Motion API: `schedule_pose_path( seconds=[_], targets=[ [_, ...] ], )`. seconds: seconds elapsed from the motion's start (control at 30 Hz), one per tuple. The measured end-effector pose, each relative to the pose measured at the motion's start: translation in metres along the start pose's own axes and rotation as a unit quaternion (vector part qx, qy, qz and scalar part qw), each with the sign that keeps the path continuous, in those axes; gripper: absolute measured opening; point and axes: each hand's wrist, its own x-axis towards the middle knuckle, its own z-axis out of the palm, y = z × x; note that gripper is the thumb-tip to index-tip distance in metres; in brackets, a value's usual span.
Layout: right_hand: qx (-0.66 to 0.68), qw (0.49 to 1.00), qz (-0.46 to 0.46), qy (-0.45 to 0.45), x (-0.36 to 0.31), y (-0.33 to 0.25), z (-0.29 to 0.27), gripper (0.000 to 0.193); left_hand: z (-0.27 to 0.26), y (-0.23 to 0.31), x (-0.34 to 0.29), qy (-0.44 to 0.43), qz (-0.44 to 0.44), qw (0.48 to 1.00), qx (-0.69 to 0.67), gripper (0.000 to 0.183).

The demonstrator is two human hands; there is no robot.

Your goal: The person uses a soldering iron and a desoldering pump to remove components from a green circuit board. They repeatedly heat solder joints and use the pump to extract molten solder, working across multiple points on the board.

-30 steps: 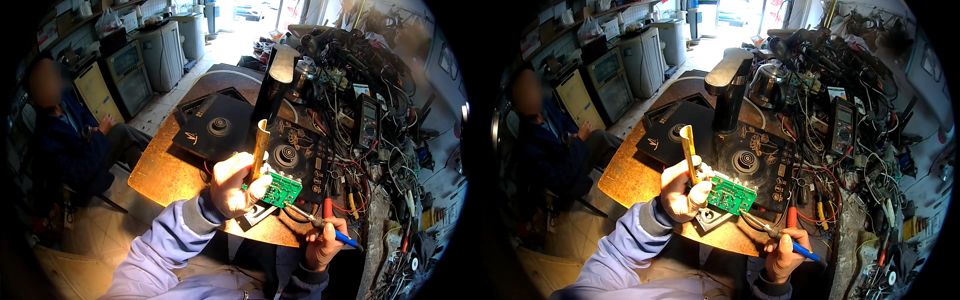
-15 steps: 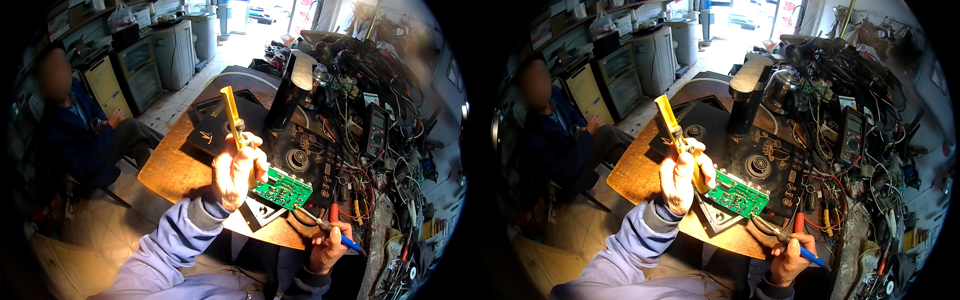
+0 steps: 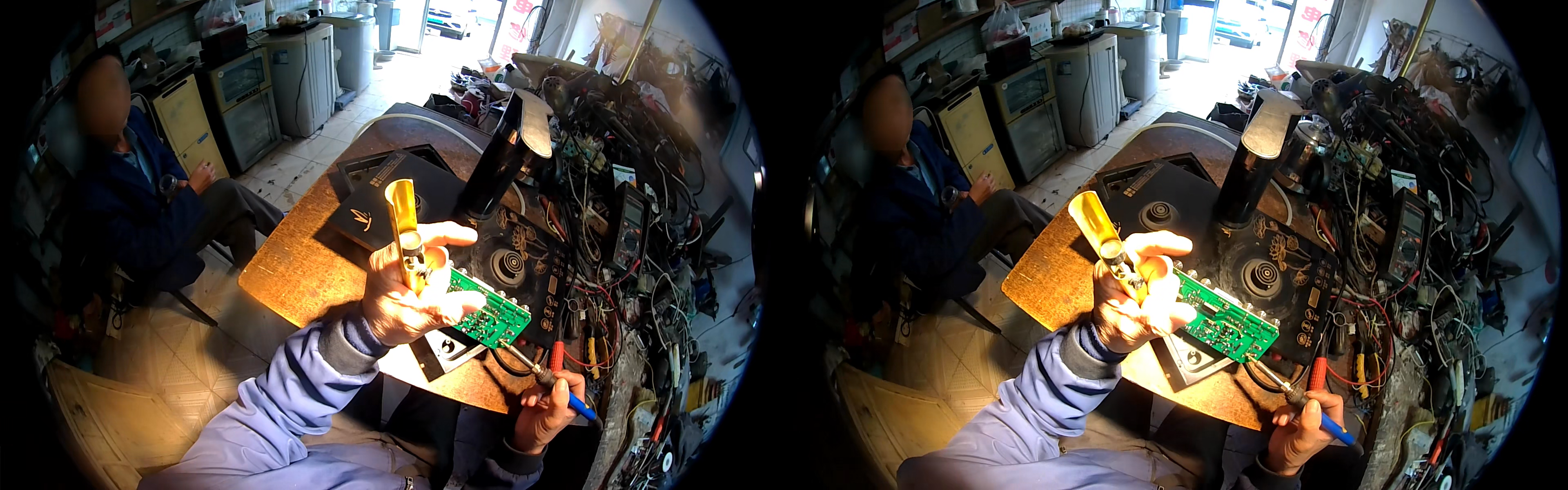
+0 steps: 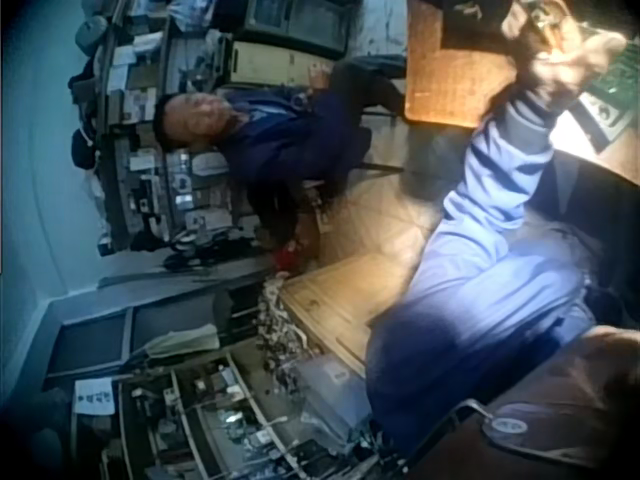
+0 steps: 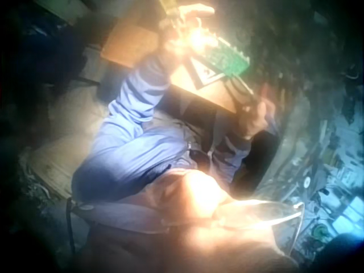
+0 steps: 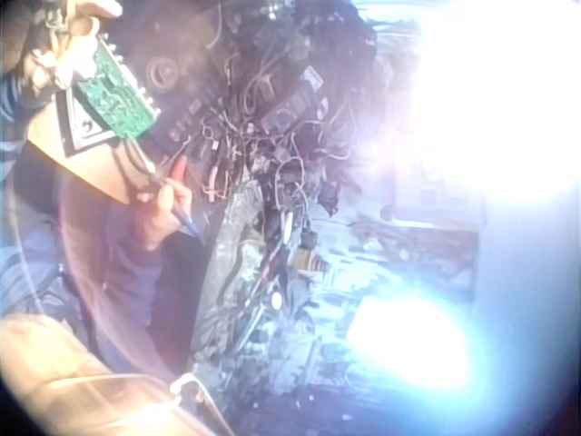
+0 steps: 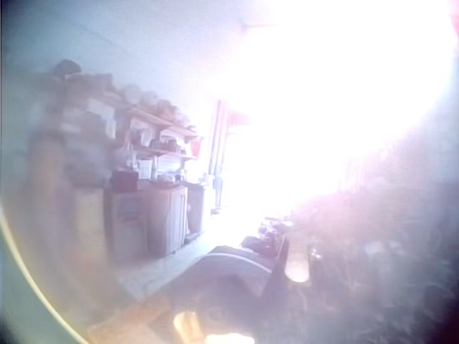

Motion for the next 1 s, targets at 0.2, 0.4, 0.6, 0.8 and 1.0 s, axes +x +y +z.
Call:
schedule_pose_path(
  seconds=[0.2, 0.4, 0.6, 0.8, 1.0],
  targets=[
    [0.008, 1.000, 0.000, -0.005, 0.001, 0.000, 0.001, 0.023, 0.004, -0.007, 0.000, 0.033, -0.022, 0.994, -0.100, 0.068],
    [0.014, 1.000, 0.010, -0.008, 0.001, -0.001, 0.001, 0.023, -0.001, -0.024, 0.002, 0.063, 0.164, 0.946, 0.271, 0.049],
    [0.014, 1.000, 0.002, -0.002, 0.000, 0.000, -0.001, 0.024, 0.007, -0.017, -0.002, 0.092, 0.079, 0.972, 0.203, 0.050],
    [0.006, 1.000, 0.006, -0.013, 0.001, -0.001, -0.001, 0.026, 0.008, -0.014, -0.004, 0.103, 0.081, 0.965, 0.225, 0.027],
    [0.008, 1.000, 0.003, -0.006, 0.001, -0.002, 0.001, 0.026, 0.000, -0.017, -0.001, 0.032, 0.144, 0.946, 0.287, 0.042]
  ],
)
